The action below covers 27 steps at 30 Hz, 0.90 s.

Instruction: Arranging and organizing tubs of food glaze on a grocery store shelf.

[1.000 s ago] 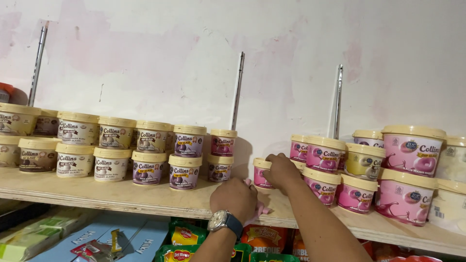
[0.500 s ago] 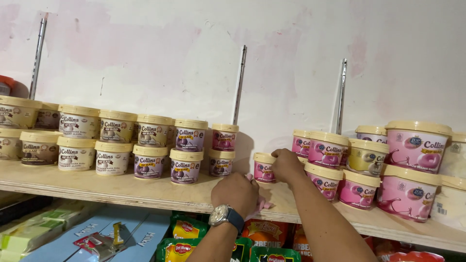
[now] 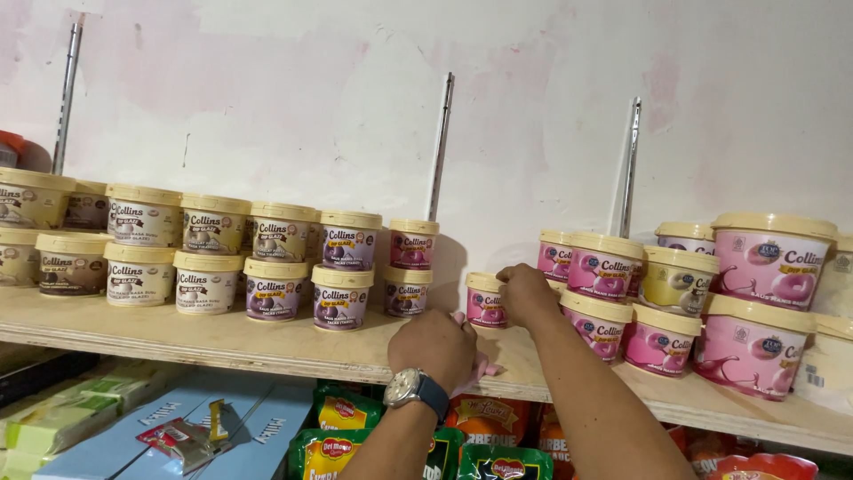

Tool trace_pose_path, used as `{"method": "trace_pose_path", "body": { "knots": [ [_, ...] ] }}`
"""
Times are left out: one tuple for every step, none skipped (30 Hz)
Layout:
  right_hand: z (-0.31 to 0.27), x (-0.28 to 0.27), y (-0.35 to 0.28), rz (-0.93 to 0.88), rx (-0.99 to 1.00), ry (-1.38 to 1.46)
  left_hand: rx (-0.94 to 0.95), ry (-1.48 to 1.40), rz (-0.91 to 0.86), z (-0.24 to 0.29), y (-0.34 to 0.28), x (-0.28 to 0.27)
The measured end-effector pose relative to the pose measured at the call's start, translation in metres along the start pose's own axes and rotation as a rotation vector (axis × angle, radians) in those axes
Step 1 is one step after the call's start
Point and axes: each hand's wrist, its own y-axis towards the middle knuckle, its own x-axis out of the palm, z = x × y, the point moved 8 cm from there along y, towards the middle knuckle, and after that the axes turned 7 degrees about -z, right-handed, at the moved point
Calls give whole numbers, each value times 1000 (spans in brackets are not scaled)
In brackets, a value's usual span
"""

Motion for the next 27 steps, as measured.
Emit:
{"method": "trace_pose_path", "body": {
  "knots": [
    [-2,-1,-2,1,2,2,2,2,-1,0,-1,1],
    [-2,-1,-5,-12,25,18,3,8,3,1,-1,0],
    [-3,-2,-6,-21,44,34,4,13,12,1,-1,-1],
    [-3,-2,-6,-18,43,34,6,14,15,1,0,-1],
    [-3,-3,-6,-14,43,37,23,37,11,2,1,0],
    [-2,-3,-6,-9,43,41,40,61,7,3,2,1],
    [-2,-3,-6,-8,43,41,41,61,8,3,2,1],
    [-2,-3,-5,-3,41,47,33,55,11,3,2,1],
    [-1,-2,-5,-1,39,51,24,48,12,2,1,1],
    [0,-1,-5,-2,40,50,23,47,11,1,3,3],
    [0,-3,-5,11,23,45,13,27,15,-1,4,3],
    [-1,-4,-5,24,7,40,2,7,20,-2,6,4],
    [-1,-4,-5,23,6,40,1,7,20,-2,4,2],
    [1,-4,-5,16,22,11,-6,-10,6,-2,2,1],
    [3,-4,-4,11,40,-18,-12,-26,-9,-1,1,0],
    [3,-4,-5,11,40,-18,-12,-26,-9,-1,2,1],
    [2,-4,-6,19,31,7,-6,-15,-2,-1,3,2],
    [2,-5,-6,27,22,33,1,-4,4,-1,4,3],
    [2,-6,-7,29,22,33,2,-4,5,0,3,0],
    [1,-6,-7,28,19,34,-6,-8,-18,1,2,0],
    [0,-5,-7,24,16,35,-17,-11,-43,0,0,-1],
    [0,-5,-9,23,17,35,-18,-10,-43,-2,1,1],
    [-1,-6,-10,19,13,14,27,25,-34,1,2,2],
    [-3,-7,-10,15,9,-7,71,61,-25,4,3,3],
    [-6,-8,-15,14,10,-7,70,61,-26,3,4,6],
    [-10,-8,-19,-13,0,1,44,39,20,0,5,6],
    [-13,-8,-24,-37,-9,10,19,18,67,-2,6,5]
  ]
}}
